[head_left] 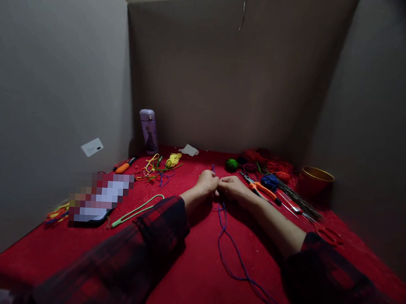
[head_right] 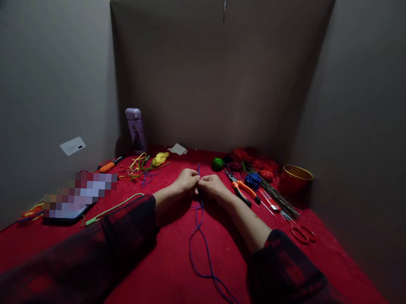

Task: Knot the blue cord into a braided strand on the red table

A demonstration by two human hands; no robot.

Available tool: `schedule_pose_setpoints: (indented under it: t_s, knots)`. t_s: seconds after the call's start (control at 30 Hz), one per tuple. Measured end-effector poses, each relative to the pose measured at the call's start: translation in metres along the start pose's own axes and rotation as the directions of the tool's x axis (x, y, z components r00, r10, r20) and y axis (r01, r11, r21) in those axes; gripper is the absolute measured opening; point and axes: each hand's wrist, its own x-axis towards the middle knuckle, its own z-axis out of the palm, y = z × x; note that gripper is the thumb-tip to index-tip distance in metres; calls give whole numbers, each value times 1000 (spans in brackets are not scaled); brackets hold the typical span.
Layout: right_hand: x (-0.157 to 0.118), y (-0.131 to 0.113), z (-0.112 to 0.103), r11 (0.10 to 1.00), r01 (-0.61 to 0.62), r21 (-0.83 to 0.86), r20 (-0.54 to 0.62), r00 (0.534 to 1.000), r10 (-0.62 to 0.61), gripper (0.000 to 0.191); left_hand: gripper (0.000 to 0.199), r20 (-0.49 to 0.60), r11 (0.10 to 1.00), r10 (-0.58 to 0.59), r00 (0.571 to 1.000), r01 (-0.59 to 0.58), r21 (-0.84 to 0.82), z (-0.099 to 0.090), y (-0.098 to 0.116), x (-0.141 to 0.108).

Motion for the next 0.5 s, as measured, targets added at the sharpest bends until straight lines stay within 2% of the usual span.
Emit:
schedule_pose_setpoints:
  t_s: [0.2, 0.33, 0.43, 0.5]
  knots:
    - [3, 3, -1, 999, -38, -6, -24, 999, 38, 19, 25, 57, 997, 51, 997, -54, 54, -3, -16, 5]
    - [3, 3, -1, 999, -46, 9, -25, 999, 46, 20, 23, 24, 990, 71, 997, -73, 119, -9, -15, 5]
    - [2, 3, -2, 999, -44, 26, -17, 999, 44, 15, 13, -36, 927, 188, 982, -165, 337, -37, -8, 1]
    - [3, 3, -2, 998, -51, 25, -19, 998, 52, 15, 14, -11, 870, 218, 976, -189, 455, -72, -3, -4]
